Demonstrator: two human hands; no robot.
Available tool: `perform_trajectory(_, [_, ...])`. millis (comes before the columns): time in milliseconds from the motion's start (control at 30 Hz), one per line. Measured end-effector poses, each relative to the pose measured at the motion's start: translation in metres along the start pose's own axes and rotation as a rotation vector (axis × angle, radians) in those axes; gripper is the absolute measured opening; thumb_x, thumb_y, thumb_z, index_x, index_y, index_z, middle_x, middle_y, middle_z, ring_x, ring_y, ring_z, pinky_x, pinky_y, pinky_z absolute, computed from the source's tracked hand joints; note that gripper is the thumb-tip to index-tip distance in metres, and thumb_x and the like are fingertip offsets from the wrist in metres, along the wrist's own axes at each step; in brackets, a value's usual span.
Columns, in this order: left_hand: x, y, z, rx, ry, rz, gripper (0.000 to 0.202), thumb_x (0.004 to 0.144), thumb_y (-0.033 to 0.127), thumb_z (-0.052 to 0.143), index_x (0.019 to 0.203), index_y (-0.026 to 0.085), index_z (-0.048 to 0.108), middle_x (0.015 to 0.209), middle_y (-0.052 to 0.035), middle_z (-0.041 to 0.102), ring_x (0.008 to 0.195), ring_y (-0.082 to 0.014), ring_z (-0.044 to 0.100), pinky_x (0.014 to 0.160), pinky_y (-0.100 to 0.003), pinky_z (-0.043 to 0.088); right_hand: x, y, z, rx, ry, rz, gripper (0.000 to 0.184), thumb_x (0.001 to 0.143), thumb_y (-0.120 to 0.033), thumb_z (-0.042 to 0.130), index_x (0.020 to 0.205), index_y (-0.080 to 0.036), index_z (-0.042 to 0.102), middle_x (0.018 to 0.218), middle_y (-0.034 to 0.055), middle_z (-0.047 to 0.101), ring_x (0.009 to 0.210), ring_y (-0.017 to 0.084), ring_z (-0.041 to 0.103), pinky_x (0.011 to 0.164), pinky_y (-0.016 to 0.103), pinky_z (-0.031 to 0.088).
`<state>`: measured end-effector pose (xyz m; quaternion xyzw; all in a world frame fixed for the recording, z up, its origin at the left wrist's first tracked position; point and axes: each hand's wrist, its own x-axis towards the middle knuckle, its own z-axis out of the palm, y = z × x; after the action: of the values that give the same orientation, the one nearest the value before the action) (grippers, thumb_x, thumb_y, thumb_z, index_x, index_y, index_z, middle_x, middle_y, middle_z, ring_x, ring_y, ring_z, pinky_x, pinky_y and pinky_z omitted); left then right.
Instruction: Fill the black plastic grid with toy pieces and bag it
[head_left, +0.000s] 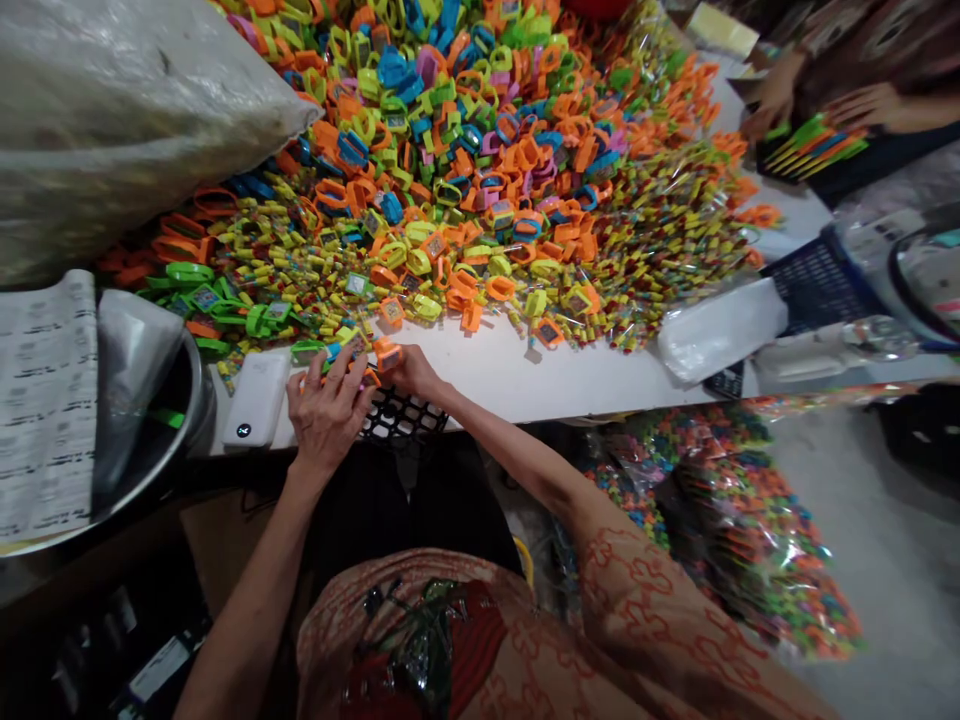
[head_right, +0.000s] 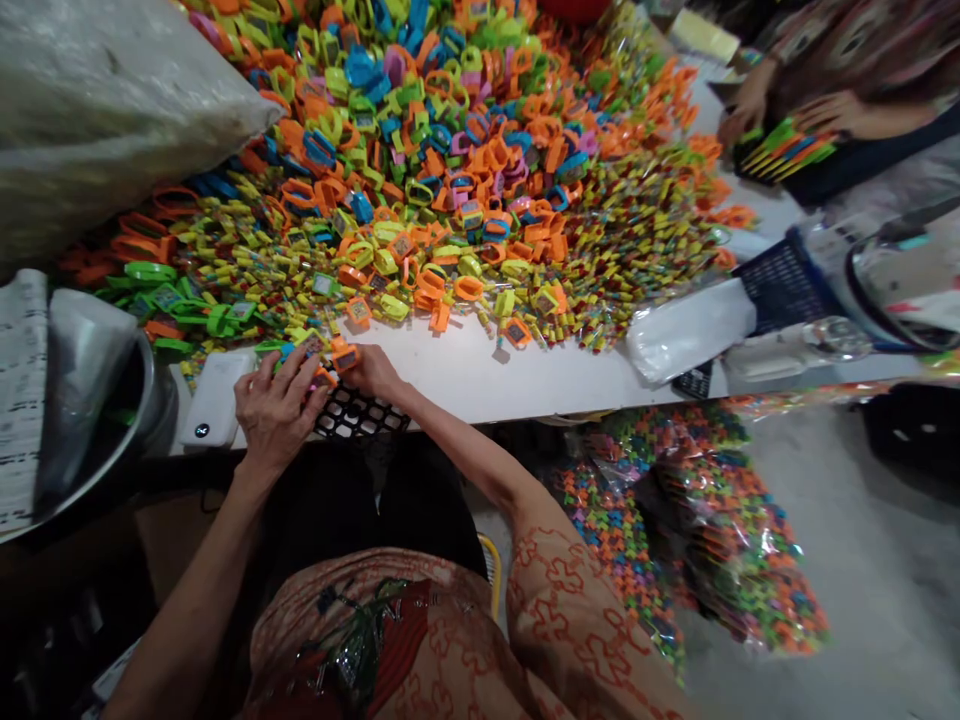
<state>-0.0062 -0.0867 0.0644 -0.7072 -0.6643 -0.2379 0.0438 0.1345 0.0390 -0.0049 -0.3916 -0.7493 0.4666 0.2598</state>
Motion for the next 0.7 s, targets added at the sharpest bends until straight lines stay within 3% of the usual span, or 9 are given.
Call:
perform_trajectory(133, [0.001,0.001,-0.004,0.012,-0.02,-0.008,0.05,0.105,0.048,0.051,0.152,0.029,0.056,0.153,-0.0103,0.059,0.144,-0.0372,0.05,0.111,-0.055,0.033,-0.005,-0.017,0.006,-0.231,-0.048,-0.043,0.01,0.085,-0.024,0.067,0.09,-0.018,0.072,0.095,0.0058,0.073,0.085,0.019,0.063,0.074,0.026,0.044])
perform_trajectory(267, [-0.001,-0.001,-0.004,0.006,0.02,0.002,0.052,0.105,0.047,0.053,0.153,0.029,0.054,0.154,-0.0104,0.058,0.145,-0.0373,0.05,0.113,-0.054,0.033,0.01,-0.029,-0.024,-0.288,-0.21,-0.041,0.016,0.083,-0.018,0.068,0.097,-0.017,0.075,0.09,0.0036,0.073,0.086,0.019,0.064,0.074,0.025,0.044])
perform_trajectory(367, [-0.002,-0.003,-0.004,0.001,0.041,0.005,0.052,0.104,0.047,0.053,0.153,0.03,0.054,0.154,-0.0101,0.058,0.144,-0.0369,0.051,0.114,-0.054,0.033,0.036,-0.034,-0.057,-0.462,-0.051,0.016,0.032,0.083,-0.009,0.058,0.111,-0.014,0.074,0.108,0.0104,0.074,0.098,0.024,0.065,0.082,0.03,0.049])
perform_trajectory(433, [-0.002,-0.003,-0.005,0.012,0.036,0.004,0.052,0.105,0.047,0.053,0.153,0.029,0.055,0.154,-0.01,0.058,0.144,-0.037,0.051,0.113,-0.054,0.034,0.057,-0.039,-0.066,-0.615,0.073,0.061,0.039,0.088,-0.008,0.051,0.12,-0.012,0.072,0.125,0.0167,0.07,0.109,0.029,0.065,0.089,0.035,0.051])
perform_trajectory(533, [-0.002,-0.002,-0.007,0.043,0.021,0.003,0.051,0.105,0.047,0.052,0.152,0.027,0.056,0.154,-0.0088,0.058,0.142,-0.0371,0.053,0.11,-0.053,0.036,0.087,-0.046,-0.057,-0.771,0.046,0.103,0.04,0.095,-0.009,0.043,0.124,-0.013,0.07,0.134,0.0212,0.065,0.113,0.031,0.066,0.089,0.038,0.052])
perform_trajectory(633, [-0.002,-0.001,-0.009,0.066,0.03,0.017,0.05,0.105,0.045,0.053,0.151,0.027,0.057,0.153,-0.0079,0.058,0.141,-0.0375,0.053,0.109,-0.053,0.037,0.109,-0.051,-0.044,-0.813,0.007,0.15,0.041,0.094,-0.007,0.043,0.125,-0.011,0.07,0.127,0.024,0.067,0.11,0.031,0.068,0.087,0.038,0.053])
perform_trajectory(700, [-0.002,-0.002,-0.008,0.065,0.043,0.024,0.05,0.105,0.044,0.053,0.151,0.027,0.057,0.153,-0.0086,0.059,0.141,-0.038,0.053,0.108,-0.053,0.037,0.114,-0.054,-0.046,-0.802,0.005,0.163,0.039,0.093,-0.006,0.046,0.122,-0.011,0.071,0.121,0.0233,0.069,0.109,0.031,0.068,0.086,0.037,0.052])
